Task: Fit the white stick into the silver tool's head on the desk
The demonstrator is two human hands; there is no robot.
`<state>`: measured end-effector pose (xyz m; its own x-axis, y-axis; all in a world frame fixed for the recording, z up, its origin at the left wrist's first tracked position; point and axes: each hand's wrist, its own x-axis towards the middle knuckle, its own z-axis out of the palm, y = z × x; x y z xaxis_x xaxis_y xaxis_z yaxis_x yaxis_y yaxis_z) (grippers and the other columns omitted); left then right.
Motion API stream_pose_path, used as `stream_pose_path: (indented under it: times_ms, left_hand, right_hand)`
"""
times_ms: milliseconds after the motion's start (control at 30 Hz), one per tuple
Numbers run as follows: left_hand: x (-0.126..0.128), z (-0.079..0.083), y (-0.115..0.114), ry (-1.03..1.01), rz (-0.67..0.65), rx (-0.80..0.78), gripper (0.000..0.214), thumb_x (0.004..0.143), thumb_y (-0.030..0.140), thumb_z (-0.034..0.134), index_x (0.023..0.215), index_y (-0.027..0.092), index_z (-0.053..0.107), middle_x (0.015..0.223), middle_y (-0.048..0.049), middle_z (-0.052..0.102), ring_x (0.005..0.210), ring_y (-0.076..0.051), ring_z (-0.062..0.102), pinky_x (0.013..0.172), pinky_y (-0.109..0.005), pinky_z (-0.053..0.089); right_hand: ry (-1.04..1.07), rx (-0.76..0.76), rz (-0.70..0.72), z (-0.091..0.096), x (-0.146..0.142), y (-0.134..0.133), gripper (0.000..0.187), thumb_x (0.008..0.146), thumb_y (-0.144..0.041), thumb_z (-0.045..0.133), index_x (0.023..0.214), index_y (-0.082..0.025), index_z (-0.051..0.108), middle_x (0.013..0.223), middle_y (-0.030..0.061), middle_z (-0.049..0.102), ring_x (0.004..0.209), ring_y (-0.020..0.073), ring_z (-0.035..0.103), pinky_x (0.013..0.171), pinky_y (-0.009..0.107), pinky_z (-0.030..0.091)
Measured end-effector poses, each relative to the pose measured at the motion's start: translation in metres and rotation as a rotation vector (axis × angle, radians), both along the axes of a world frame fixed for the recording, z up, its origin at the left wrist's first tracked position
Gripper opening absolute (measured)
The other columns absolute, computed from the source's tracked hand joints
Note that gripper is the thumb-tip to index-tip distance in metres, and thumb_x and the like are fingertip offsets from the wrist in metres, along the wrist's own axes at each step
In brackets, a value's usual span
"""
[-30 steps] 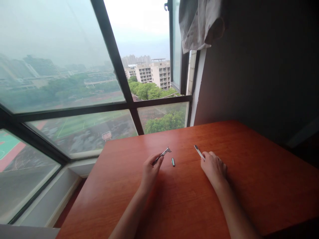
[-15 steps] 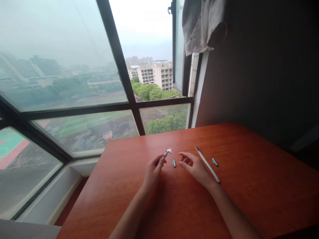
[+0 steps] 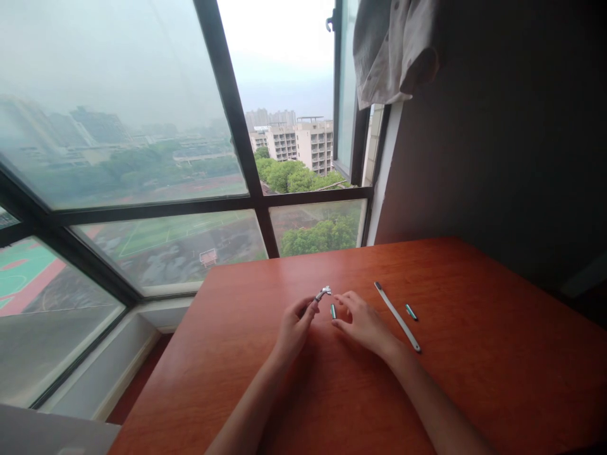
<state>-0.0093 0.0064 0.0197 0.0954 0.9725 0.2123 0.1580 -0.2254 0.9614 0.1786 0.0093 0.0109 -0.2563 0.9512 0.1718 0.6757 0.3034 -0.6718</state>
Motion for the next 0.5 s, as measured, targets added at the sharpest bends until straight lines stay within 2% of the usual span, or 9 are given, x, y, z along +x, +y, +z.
stream_pose_path:
  times_ms: [100,233,367,500]
  left_hand:
    - [0.0,0.001,0.0,-0.002,0.007,0.008,0.033,0.081,0.041,0.058,0.094,0.013,0.069,0.071,-0.0033,0.06,0.066,-0.015,0.05,0.061,-0.025,0.04]
    - [0.0,-0.001,0.001,-0.004,0.011,-0.002,0.035,0.079,0.042,0.06,0.095,0.013,0.07,0.071,-0.0034,0.06,0.065,-0.015,0.051,0.06,-0.025,0.04]
    - [-0.001,-0.003,0.002,-0.004,0.011,-0.001,0.037,0.08,0.044,0.059,0.097,0.012,0.07,0.071,-0.0037,0.061,0.065,-0.015,0.05,0.06,-0.025,0.04]
    - [0.0,-0.005,0.003,-0.009,0.006,-0.003,0.036,0.08,0.043,0.059,0.096,0.012,0.069,0.071,-0.0038,0.06,0.066,-0.015,0.05,0.062,-0.025,0.04]
  right_hand:
    - [-0.171,0.023,0.03,0.004,-0.003,-0.003,0.042,0.075,-0.027,0.065,0.116,-0.024,0.058,0.107,0.0057,0.057,0.099,0.0218,0.055,0.081,0.029,0.043]
    - [-0.312,-0.004,0.073,0.016,-0.008,0.0,0.036,0.078,-0.026,0.063,0.113,-0.022,0.058,0.106,0.0072,0.056,0.098,0.0209,0.056,0.082,0.028,0.042]
    - [-0.53,-0.054,0.128,0.029,-0.012,0.011,0.02,0.082,-0.025,0.059,0.098,-0.018,0.066,0.104,0.0101,0.059,0.095,0.0217,0.058,0.078,0.027,0.042]
    - [-0.576,-0.069,0.159,0.036,-0.016,0.023,0.016,0.077,-0.019,0.061,0.09,-0.014,0.07,0.099,0.0133,0.064,0.092,0.025,0.061,0.072,0.028,0.042]
